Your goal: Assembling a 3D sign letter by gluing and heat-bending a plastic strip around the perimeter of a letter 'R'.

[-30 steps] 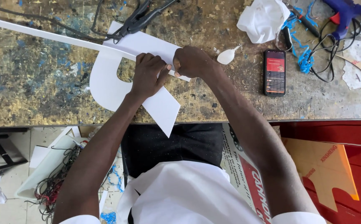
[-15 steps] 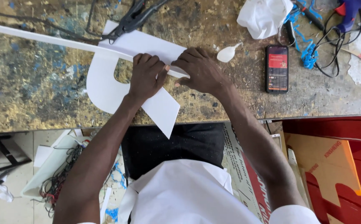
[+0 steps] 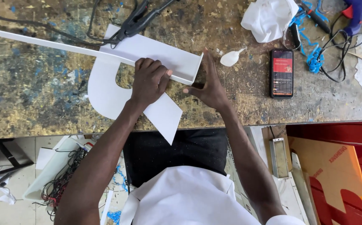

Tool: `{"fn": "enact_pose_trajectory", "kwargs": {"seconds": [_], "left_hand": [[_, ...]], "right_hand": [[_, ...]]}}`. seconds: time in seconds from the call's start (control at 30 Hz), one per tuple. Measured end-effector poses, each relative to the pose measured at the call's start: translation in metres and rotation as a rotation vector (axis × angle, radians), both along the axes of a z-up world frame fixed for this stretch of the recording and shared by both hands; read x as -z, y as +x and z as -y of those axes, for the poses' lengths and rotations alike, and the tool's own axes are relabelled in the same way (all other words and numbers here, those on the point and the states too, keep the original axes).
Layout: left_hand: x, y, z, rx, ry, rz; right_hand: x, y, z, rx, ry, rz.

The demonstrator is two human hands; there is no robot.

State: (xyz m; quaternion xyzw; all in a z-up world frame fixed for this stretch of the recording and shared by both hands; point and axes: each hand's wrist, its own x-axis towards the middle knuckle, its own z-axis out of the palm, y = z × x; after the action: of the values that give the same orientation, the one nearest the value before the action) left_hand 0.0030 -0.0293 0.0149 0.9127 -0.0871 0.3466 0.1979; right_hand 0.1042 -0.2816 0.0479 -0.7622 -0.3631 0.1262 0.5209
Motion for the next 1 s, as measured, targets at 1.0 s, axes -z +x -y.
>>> {"fn": "enact_pose_trajectory", "kwargs": {"seconds": [1.0], "left_hand": [[-0.006, -0.009, 0.015, -0.081, -0.024, -0.056]], "right_hand": [[0.006, 0.017, -0.001, -0.003, 0.174, -0.135]]}}
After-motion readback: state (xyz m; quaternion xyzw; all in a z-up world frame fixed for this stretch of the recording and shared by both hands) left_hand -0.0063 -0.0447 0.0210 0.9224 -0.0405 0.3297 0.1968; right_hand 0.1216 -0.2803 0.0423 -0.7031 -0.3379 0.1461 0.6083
